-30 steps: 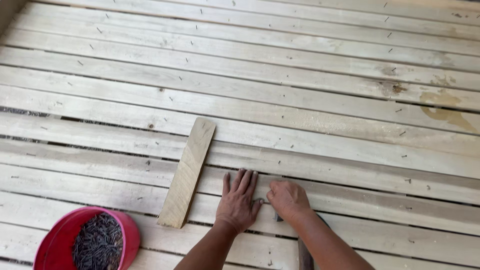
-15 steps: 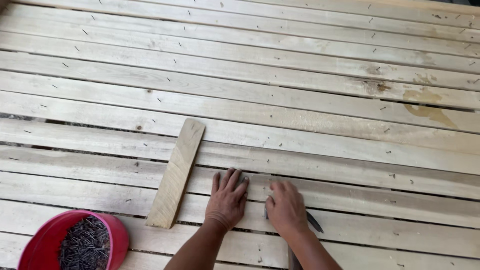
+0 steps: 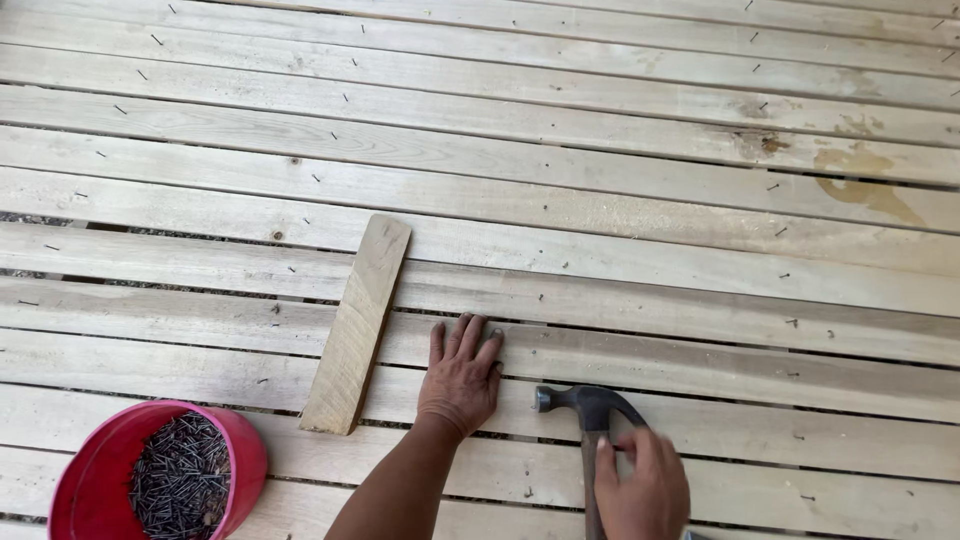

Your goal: The person hammers nails into wooden slats to secure a small wooden block. They use a hammer and a chisel to drive the nails and adjust the wood, working on a slatted wooden surface.

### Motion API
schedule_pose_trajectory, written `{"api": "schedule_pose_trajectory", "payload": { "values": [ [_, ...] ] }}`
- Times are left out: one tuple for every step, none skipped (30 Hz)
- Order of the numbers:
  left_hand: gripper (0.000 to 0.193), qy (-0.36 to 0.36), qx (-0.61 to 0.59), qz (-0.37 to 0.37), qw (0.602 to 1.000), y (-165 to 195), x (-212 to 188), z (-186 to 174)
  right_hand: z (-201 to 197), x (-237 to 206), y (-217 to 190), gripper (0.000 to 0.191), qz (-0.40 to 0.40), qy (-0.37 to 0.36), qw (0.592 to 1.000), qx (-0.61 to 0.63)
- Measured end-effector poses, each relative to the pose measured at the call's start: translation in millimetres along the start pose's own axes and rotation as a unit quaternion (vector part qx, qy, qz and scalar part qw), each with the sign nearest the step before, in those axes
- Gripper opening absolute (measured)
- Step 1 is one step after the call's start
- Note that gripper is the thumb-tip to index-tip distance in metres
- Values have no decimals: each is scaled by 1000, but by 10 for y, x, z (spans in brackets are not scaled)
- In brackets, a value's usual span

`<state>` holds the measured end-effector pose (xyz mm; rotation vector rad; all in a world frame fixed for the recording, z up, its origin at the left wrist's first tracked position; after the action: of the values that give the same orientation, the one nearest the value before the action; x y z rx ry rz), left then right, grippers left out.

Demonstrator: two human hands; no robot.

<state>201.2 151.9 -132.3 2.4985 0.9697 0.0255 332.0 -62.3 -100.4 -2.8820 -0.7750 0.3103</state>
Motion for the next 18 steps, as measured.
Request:
{"api": "schedule_pose_trajectory", "payload": {
  "values": [
    [52, 0, 1, -4, 1000, -9, -2, 0, -92, 63, -208, 21, -68, 44, 996, 35],
    [52, 2, 1, -6, 1000, -8, 4, 0, -201, 148, -409, 15, -134, 92, 984, 68],
    [53, 6, 0, -9, 1000, -12, 2, -3, -46, 302, -557, 18, -129, -22, 991, 15],
    [56, 11, -2, -6, 1000, -6, 8, -11, 129, 435, -706, 21, -121, -136, 983, -37],
    [59, 14, -1, -5, 1000, -5, 9, -17, 146, 570, -891, 26, -149, -137, 977, -62],
    [62, 14, -3, -4, 1000, -1, 6, -17, 160, 657, -1024, 31, -176, -140, 970, -89],
    [64, 1, 2, -9, 1000, -1, 2, 3, 190, 717, -1098, 32, -193, -161, 961, -117],
    [66, -7, 8, -11, 1000, -6, 8, 10, 216, 790, -1172, 33, -212, -177, 950, -144],
    [68, -16, 17, -15, 1000, -9, 12, 22, 251, 824, -1228, 35, -231, -194, 938, -169],
    [68, -12, 17, -13, 1000, -5, 10, 14, 252, 834, -1277, 31, -250, -188, 934, -169],
    [67, -7, 19, -11, 1000, 1, 9, 9, 248, 833, -1303, 28, -270, -182, 930, -168],
    [67, 1, 22, -7, 1000, 8, 15, -3, 243, 836, -1342, 26, -290, -171, 927, -166],
    [66, 6, 26, -5, 1000, 5, 21, -8, 266, 839, -1337, 26, -285, -182, 926, -170],
    [66, 8, 27, -3, 1000, 13, 19, -5, 289, 841, -1318, 27, -278, -194, 924, -177],
    [66, 10, 26, 0, 1000, 15, 21, 0, 322, 851, -1307, 28, -269, -208, 922, -186],
    [66, 5, 27, -3, 1000, 10, 18, 16, 336, 858, -1306, 29, -270, -211, 921, -184],
    [67, 1, 29, -6, 1000, 5, 12, 34, 356, 867, -1313, 31, -271, -214, 921, -181],
    [67, 0, 32, -7, 999, -3, 18, 45, 370, 881, -1322, 32, -274, -213, 921, -179]
  ]
}}
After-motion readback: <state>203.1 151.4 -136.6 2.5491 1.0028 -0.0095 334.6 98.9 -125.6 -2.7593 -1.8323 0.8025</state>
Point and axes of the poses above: each hand's wrist, its own x-axis towards the middle knuckle, its own z-axis out of the palm, y = z × x, the point moved 7 cm from there along x, towards the middle knuckle, and after that the axes turned 8 degrees about -x, right-handed, at the moved point
